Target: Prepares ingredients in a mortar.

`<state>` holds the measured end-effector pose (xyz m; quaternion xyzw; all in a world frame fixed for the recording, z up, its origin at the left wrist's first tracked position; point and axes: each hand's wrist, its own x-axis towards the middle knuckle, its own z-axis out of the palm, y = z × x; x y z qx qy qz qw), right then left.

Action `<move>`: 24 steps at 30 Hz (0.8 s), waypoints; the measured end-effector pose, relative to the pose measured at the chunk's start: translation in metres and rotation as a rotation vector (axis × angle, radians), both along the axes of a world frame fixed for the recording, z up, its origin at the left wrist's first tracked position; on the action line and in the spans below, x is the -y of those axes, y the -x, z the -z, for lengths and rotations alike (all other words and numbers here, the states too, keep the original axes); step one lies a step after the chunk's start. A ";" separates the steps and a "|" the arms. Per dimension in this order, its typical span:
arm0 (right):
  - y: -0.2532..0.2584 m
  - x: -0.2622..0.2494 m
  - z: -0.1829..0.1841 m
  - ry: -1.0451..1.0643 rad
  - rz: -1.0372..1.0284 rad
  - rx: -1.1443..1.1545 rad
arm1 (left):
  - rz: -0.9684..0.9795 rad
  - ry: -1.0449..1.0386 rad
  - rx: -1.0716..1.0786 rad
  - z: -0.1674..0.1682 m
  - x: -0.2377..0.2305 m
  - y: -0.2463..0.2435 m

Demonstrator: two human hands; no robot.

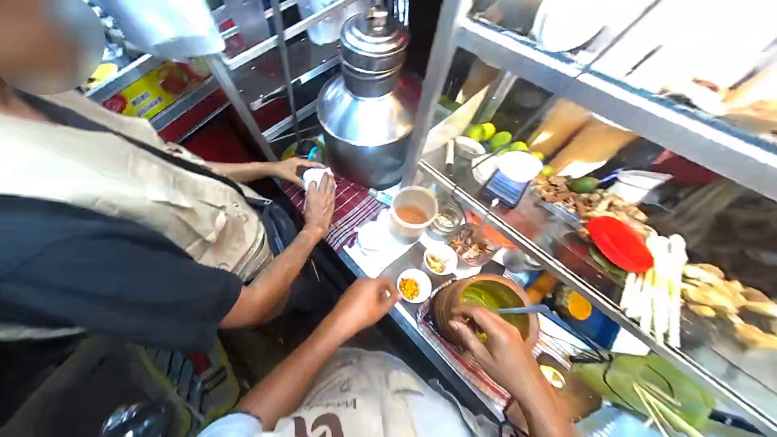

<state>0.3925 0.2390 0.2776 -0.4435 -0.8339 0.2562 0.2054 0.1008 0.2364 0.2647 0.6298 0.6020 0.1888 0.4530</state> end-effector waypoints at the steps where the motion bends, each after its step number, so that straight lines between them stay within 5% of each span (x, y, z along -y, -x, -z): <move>1: -0.004 0.005 0.000 -0.014 0.032 -0.008 | -0.013 -0.109 0.022 -0.020 -0.023 -0.009; 6: -0.023 0.033 -0.002 -0.084 0.186 -0.082 | 0.109 -0.579 -0.007 -0.075 -0.139 -0.040; 11: -0.040 0.059 0.001 -0.132 0.356 -0.158 | 0.394 -0.613 -0.129 -0.101 -0.210 -0.126; 18: -0.058 0.104 0.002 -0.160 0.625 -0.176 | 0.209 -0.482 -0.450 -0.056 -0.356 -0.186; 24: -0.062 0.157 0.015 -0.110 0.887 -0.126 | 0.470 -0.558 -0.646 -0.026 -0.432 -0.170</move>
